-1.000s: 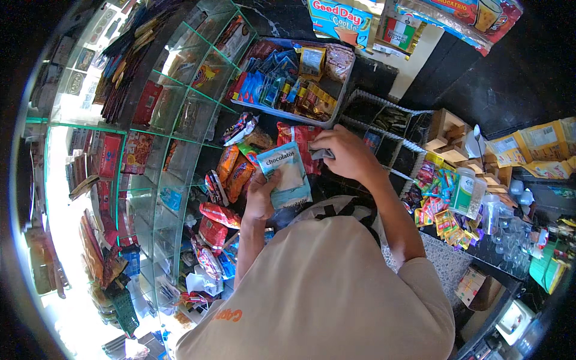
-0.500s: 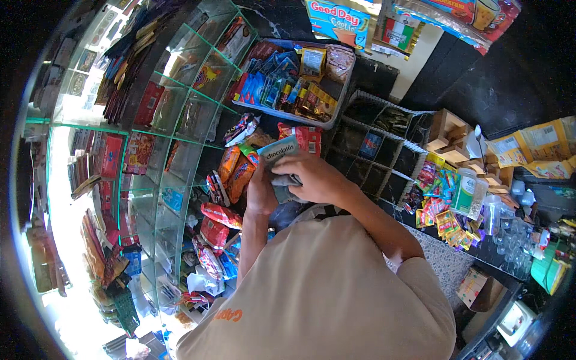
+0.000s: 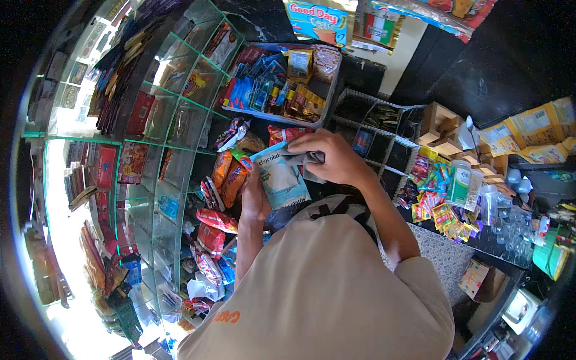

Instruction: Wiping down individual snack packages with a cloth in a retail or prep area.

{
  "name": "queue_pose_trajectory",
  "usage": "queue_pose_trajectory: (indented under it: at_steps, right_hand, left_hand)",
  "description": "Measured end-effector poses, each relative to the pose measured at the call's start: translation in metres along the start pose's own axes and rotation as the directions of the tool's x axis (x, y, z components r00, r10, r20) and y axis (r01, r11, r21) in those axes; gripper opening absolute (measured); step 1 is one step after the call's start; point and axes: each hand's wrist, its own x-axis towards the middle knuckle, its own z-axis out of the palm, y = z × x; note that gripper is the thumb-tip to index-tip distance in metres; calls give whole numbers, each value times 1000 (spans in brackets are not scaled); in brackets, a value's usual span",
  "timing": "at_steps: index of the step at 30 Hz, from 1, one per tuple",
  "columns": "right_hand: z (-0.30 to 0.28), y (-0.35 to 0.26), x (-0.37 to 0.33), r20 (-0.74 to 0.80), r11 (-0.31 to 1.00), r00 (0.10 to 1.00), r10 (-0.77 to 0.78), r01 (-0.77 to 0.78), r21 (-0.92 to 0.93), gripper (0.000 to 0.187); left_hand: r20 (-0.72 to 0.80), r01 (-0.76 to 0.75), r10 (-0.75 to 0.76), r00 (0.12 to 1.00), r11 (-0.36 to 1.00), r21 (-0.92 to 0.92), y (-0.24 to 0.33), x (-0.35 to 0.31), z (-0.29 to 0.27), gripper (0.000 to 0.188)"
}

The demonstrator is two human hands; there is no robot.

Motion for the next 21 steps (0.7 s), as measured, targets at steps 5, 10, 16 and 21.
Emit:
queue_pose_trajectory:
  at_steps: [5,10,16,21]
  right_hand:
    - [4,3,-10,58,1000,998,20,-19,-12,49]
    - [1,11,-28,205,996,978,38,-54,68,44]
    - [-6,18,-39,186,878,957,223,-280,389,44]
    - [-1,36,-43,128,761,948,292,-311,569,28]
  left_hand:
    - [-28,-10,9,1000,1000,-29,0,3,7,55]
    - [-38,-74,72,997,995,-72,3,11,-5,53]
    - [-14,-218,223,975,962,165,5,4,-2,38]
    - [-14,-301,331,944,874,381,-7,13,12,46]
